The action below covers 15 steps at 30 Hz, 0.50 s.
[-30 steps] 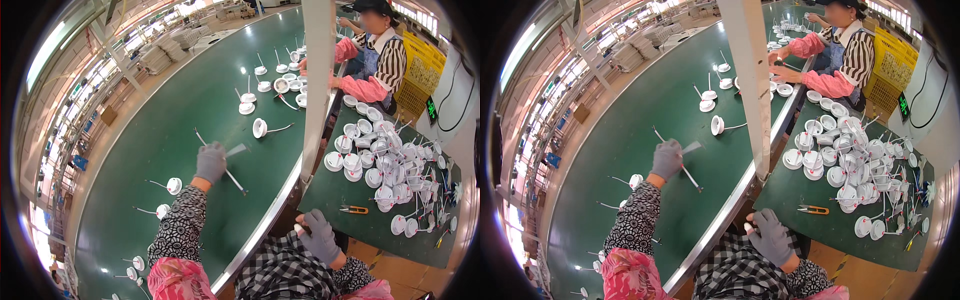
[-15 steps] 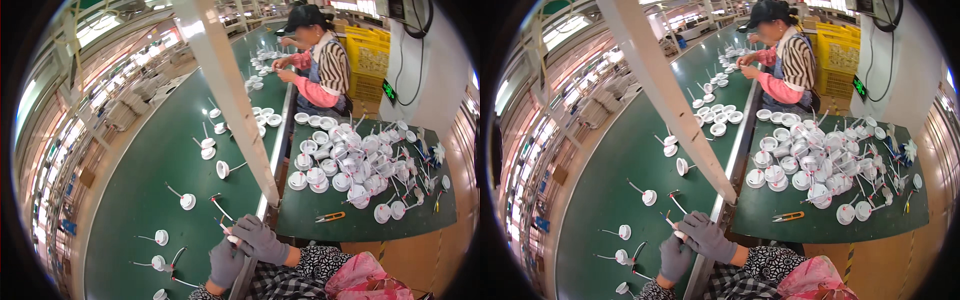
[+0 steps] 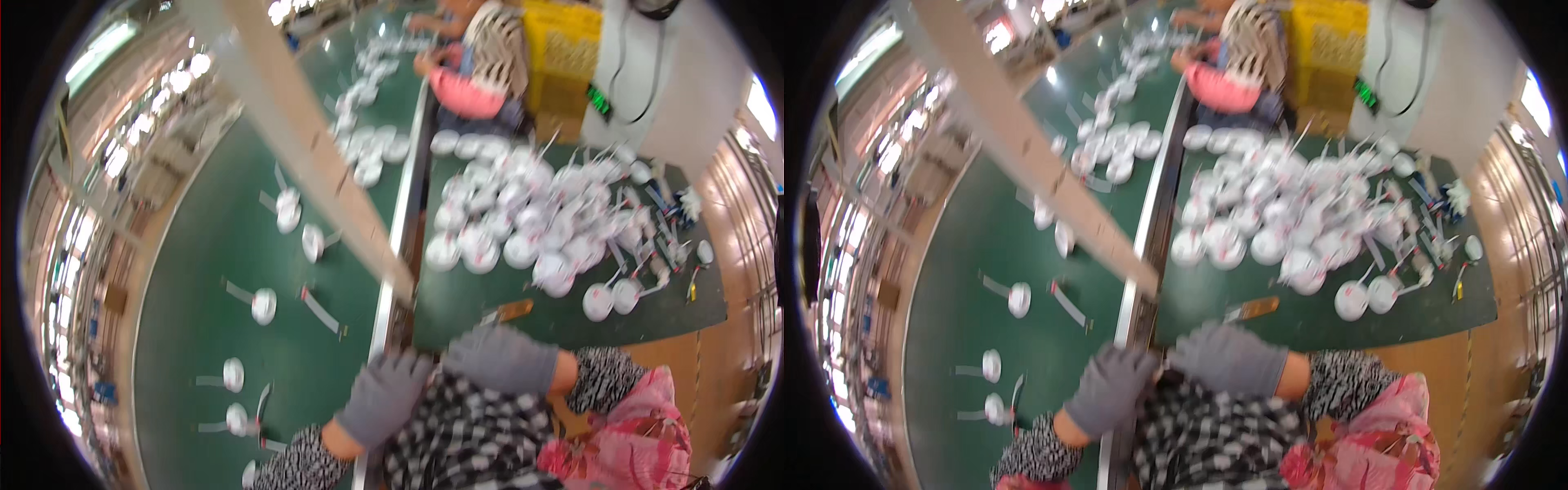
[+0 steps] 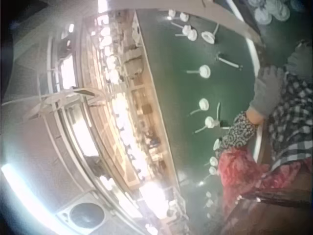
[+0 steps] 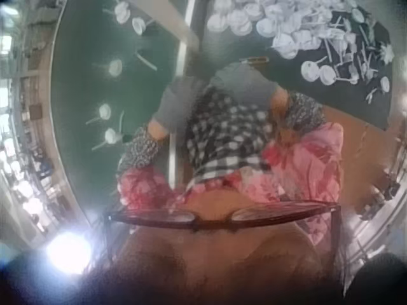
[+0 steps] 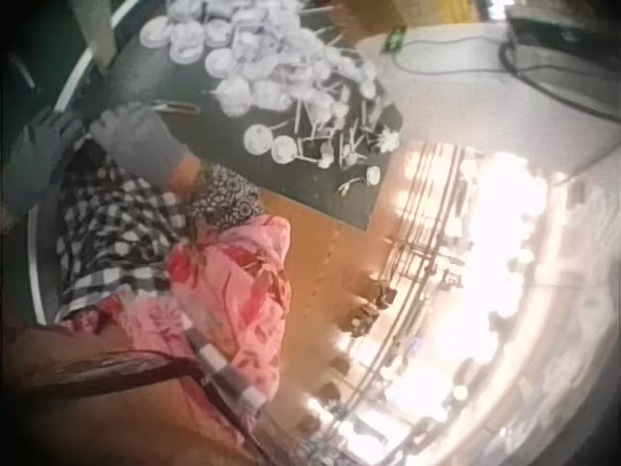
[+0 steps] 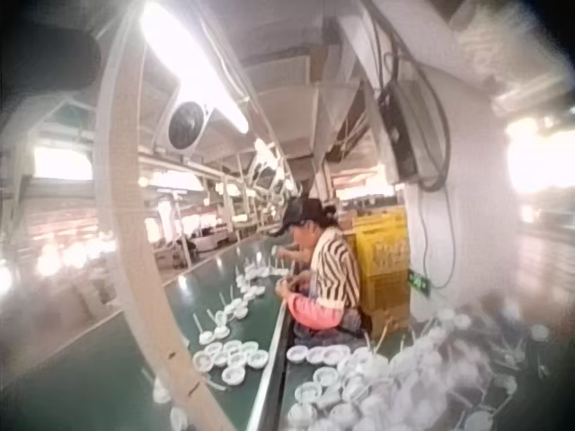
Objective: The person assembles LED light fixtures along a workstation by gathering components, threading wires through plastic housings, and pressing the LED circuit boards into the housings by hand.
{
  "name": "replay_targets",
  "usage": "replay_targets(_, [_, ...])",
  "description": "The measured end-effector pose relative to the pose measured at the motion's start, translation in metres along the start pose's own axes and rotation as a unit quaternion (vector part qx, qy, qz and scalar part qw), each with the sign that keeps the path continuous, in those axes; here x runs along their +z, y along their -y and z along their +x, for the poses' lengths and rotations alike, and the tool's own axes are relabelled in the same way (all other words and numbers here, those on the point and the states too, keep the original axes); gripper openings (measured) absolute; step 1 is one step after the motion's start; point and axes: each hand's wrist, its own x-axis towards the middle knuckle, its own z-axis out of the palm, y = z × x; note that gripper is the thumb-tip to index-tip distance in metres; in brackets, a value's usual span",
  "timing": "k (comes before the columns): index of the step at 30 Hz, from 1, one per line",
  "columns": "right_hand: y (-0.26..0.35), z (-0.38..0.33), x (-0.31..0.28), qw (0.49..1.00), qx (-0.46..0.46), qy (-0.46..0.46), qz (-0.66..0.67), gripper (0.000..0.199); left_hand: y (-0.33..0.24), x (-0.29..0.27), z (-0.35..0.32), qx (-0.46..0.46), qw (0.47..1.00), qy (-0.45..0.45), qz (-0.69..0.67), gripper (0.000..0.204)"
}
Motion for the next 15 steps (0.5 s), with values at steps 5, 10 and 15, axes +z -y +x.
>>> replay_targets(5, [-0.008,-0.042,0.009,0.924,0.019,0.103,0.369,0.019,-0.013,0.015,0.002,0.150,0.987,0.002,0.056,0.021])
replay_targets(10, [-0.016,-0.064,-0.014,0.697,0.183,0.248,0.647,0.025,-0.021,-0.009,0.033,0.241,0.968,-0.024,0.056,0.016])
replay_targets(15, [-0.090,-0.076,-0.141,0.693,0.298,0.150,0.639,0.039,0.006,-0.075,0.101,0.025,0.994,-0.107,0.010,0.030])
